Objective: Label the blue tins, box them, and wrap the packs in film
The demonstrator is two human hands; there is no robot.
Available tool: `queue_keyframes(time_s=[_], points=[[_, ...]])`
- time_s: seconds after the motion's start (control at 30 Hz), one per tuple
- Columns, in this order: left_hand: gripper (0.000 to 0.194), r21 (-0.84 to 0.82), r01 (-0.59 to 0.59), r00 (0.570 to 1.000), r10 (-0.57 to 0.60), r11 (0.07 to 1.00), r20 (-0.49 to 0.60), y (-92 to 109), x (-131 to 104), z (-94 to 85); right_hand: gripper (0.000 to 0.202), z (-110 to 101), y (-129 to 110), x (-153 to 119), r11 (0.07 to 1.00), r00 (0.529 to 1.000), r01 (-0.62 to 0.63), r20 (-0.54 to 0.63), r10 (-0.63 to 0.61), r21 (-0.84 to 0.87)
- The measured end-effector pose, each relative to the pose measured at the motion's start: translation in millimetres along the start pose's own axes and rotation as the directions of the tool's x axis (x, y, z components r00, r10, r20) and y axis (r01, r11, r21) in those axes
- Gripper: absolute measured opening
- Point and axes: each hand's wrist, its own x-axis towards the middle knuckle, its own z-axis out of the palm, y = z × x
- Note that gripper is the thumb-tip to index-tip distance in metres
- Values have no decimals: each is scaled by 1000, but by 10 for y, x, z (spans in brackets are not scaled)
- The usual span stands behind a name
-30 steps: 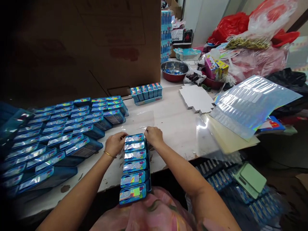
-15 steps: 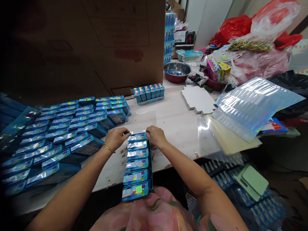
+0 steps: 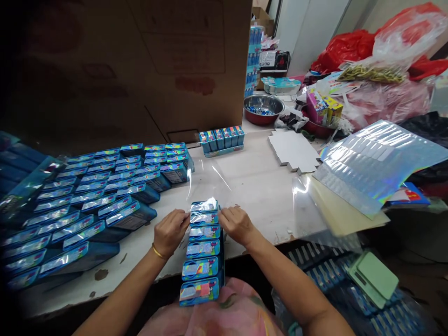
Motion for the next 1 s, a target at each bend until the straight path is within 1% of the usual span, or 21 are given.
queue_keyframes(time_s=[0.07, 0.1, 0.13, 0.2, 0.27, 0.3, 0.37, 0.43, 0.47, 0.53, 0.6, 0.73, 0.83, 1.0], points=[[15, -72, 4, 999, -6, 997, -35, 8, -120, 53, 22, 68, -36, -128, 999, 998, 36, -50, -36, -13], [14, -98, 27, 998, -31, 995, -46, 11, -169, 88, 23, 104, -58, -162, 1000, 998, 24, -57, -25, -16], [14, -111, 60, 997, -66, 992, -48, 12, -209, 125, 23, 142, -83, -177, 1000, 998, -15, -59, 14, -18], [14, -99, 143, 989, -146, 985, -33, 9, -268, 198, 24, 218, -134, -169, 987, 986, -160, -60, 159, -18], [14, -42, 227, 974, -227, 973, -9, -2, -298, 253, 23, 287, -180, -144, 948, 947, -318, -60, 316, -27], [14, -9, 269, 963, -269, 963, 8, -9, -302, 272, 22, 318, -198, -136, 925, 925, -377, -53, 375, -36], [15, 57, 351, 933, -354, 935, 60, -21, -290, 289, 19, 376, -219, -134, 888, 890, -457, -30, 456, -53], [19, 136, 383, 902, -402, 914, 157, -27, -255, 288, 19, 428, -218, -142, 859, 862, -507, -18, 507, -72], [22, 181, 377, 888, -410, 908, 210, -27, -233, 282, 18, 451, -211, -146, 853, 856, -516, -19, 517, -80], [31, 266, 333, 865, -405, 905, 297, -19, -194, 265, 19, 482, -191, -154, 861, 865, -501, -34, 500, -92], [37, 312, 284, 846, -390, 907, 362, -3, -184, 239, 21, 481, -179, -166, 890, 895, -446, -44, 444, -93], [35, 326, 219, 793, -362, 920, 490, 43, -263, 176, 22, 401, -215, -229, 938, 942, -335, -60, 330, -94], [34, 322, 201, 776, -351, 925, 524, 67, -320, 152, 22, 368, -260, -274, 945, 951, -309, -58, 304, -105], [32, 306, 265, 774, -391, 914, 499, 61, -235, 186, 19, 463, -242, -253, 908, 916, -400, -21, 401, -126]])
